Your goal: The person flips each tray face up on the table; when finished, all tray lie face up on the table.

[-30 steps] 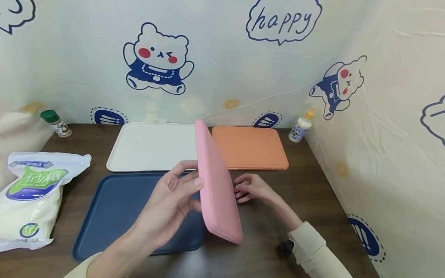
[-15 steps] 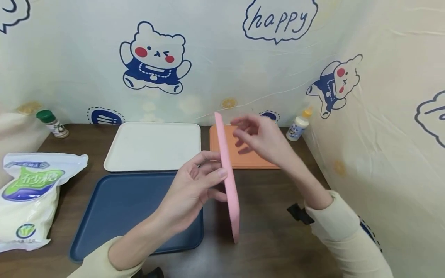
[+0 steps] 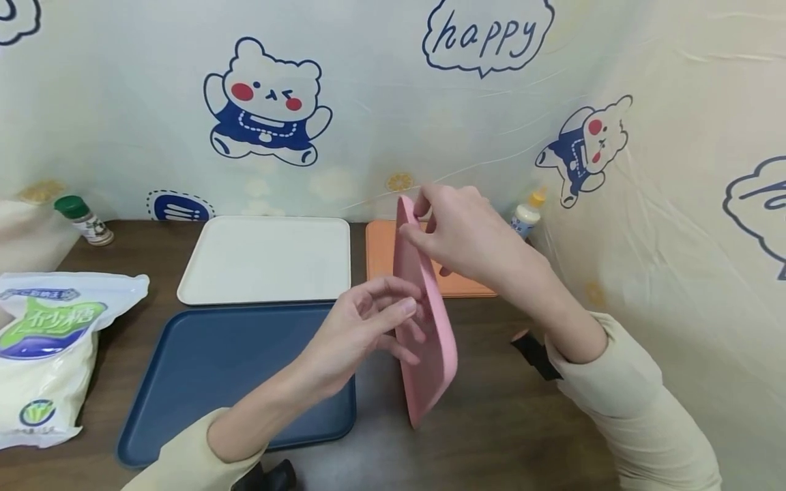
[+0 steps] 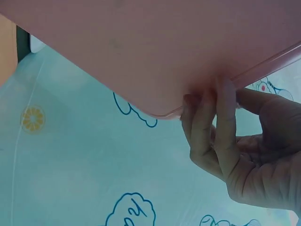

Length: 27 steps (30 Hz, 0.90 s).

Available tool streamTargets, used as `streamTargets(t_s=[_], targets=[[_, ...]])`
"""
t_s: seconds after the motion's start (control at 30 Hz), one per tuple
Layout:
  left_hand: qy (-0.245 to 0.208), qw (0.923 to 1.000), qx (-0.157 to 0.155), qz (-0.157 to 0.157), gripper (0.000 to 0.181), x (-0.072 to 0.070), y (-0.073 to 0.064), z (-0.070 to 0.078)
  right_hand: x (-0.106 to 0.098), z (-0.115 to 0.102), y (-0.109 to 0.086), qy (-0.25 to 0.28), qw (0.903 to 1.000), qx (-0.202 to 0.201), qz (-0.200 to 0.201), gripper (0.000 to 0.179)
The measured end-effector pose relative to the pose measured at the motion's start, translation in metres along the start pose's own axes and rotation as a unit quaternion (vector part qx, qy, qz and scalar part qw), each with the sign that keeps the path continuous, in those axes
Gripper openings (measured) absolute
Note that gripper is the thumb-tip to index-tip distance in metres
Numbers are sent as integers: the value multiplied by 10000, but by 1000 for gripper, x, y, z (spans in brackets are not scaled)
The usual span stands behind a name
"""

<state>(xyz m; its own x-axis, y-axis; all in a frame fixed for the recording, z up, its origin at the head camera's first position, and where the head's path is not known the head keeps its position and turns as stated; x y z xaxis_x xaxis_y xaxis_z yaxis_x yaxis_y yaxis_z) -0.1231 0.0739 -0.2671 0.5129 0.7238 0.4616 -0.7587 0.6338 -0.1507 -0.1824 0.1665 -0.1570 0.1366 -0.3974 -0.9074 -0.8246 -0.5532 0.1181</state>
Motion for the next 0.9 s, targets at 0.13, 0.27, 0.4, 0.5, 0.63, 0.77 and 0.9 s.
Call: streamTargets(t_s=[0.13, 0.27, 0.4, 0.5, 0.63, 0.77, 0.9], targets=[[473, 9981, -341, 186, 27, -18, 8, -15, -7, 4, -2, -231, 9997, 118, -11, 21], [932, 9926, -492, 609, 26, -45, 16, -29, -14, 18, -9, -348, 9988, 350, -1, 22], [1768, 9759, -682, 1081, 25, -72, 18, -42, -20, 44, -23, -369, 9974, 613, 90, 24], [2271, 9616, -881, 1264, 30, -88, 21, -52, -24, 68, -36, -355, 9970, 671, 180, 25], [2623, 9449, -1196, 1552, 46, -108, 29, -63, -26, 103, -57, -65, 9973, 648, 340, 25], [2930, 9268, -1501, 1806, 62, -124, 37, -74, -26, 136, -78, 438, 9944, 715, 646, 26], [2976, 9199, -1695, 1909, 67, -135, 48, -85, -22, 167, -98, 782, 9882, 1010, 841, 31]])
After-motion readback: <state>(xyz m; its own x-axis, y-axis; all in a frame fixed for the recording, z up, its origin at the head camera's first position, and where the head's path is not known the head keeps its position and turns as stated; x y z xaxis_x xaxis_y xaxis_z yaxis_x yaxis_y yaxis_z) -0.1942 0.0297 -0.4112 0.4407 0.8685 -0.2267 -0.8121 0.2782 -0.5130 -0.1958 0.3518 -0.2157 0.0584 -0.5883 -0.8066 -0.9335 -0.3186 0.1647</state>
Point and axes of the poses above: each hand's wrist, its own y-axis towards the middle knuckle, its own x-axis out of the palm, z = x × y, the point moved 7 cm from there along y, towards the middle knuckle, and after that the axes turned 15 degrees about -x, right-handed, at the moved point
